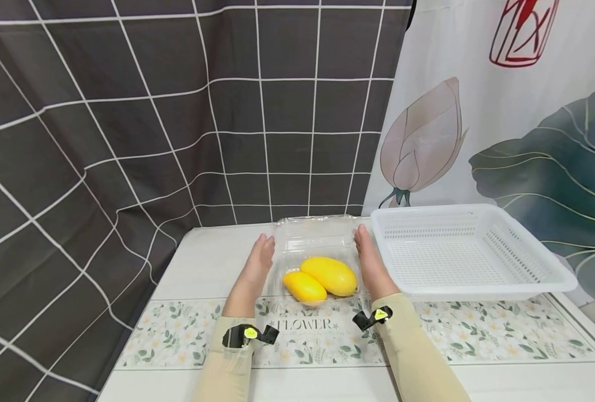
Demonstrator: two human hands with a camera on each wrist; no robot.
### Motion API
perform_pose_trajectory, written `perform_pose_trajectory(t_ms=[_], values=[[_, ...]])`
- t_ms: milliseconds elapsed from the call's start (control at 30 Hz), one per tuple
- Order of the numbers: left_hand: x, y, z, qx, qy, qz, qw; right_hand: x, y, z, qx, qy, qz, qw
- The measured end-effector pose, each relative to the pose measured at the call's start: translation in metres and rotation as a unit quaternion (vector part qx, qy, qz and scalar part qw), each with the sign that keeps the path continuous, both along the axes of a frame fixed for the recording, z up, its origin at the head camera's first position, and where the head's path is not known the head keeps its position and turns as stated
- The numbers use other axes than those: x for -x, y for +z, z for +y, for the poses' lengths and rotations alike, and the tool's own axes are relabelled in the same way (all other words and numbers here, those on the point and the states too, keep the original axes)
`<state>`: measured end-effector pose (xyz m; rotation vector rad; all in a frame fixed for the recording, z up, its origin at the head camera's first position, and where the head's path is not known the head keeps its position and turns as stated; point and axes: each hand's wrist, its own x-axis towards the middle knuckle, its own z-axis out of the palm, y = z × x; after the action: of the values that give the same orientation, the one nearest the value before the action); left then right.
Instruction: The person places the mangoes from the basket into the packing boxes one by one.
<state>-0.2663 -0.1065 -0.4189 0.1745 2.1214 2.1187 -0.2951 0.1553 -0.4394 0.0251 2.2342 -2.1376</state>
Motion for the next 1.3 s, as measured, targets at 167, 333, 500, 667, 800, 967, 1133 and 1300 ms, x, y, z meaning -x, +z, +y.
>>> perform_pose_trajectory(t_ms=[167, 333, 500, 667, 800, 967, 1133, 1300], values=[[-0.006, 0.011, 0.003, 0.009, 0.0, -0.029, 0.9996, -0.004, 0.008, -0.001, 0.001, 0.02, -0.026, 0.999], [-0.01, 0.015, 0.004, 0.022, -0.011, -0.05, 0.9985, -0.007, 0.013, 0.0, 0.003, 0.034, -0.05, 0.998], [-0.012, 0.017, 0.003, 0.046, -0.026, -0.063, 0.9966, -0.01, 0.019, 0.003, -0.011, 0.044, -0.069, 0.997], [-0.014, 0.017, 0.003, 0.073, -0.034, -0.064, 0.9946, -0.013, 0.023, 0.008, -0.018, 0.061, -0.089, 0.994], [-0.014, 0.016, 0.002, 0.084, -0.042, -0.064, 0.9935, -0.016, 0.024, 0.01, -0.019, 0.064, -0.103, 0.992], [-0.013, 0.015, 0.001, 0.084, -0.033, -0.069, 0.9936, -0.016, 0.024, 0.007, -0.027, 0.063, -0.096, 0.993], [-0.01, 0.011, 0.001, 0.059, -0.019, -0.08, 0.9949, -0.014, 0.024, 0.003, -0.038, 0.053, -0.077, 0.995], [-0.006, 0.007, 0.002, 0.022, -0.023, -0.071, 0.997, -0.012, 0.019, 0.0, -0.03, 0.037, -0.066, 0.997]])
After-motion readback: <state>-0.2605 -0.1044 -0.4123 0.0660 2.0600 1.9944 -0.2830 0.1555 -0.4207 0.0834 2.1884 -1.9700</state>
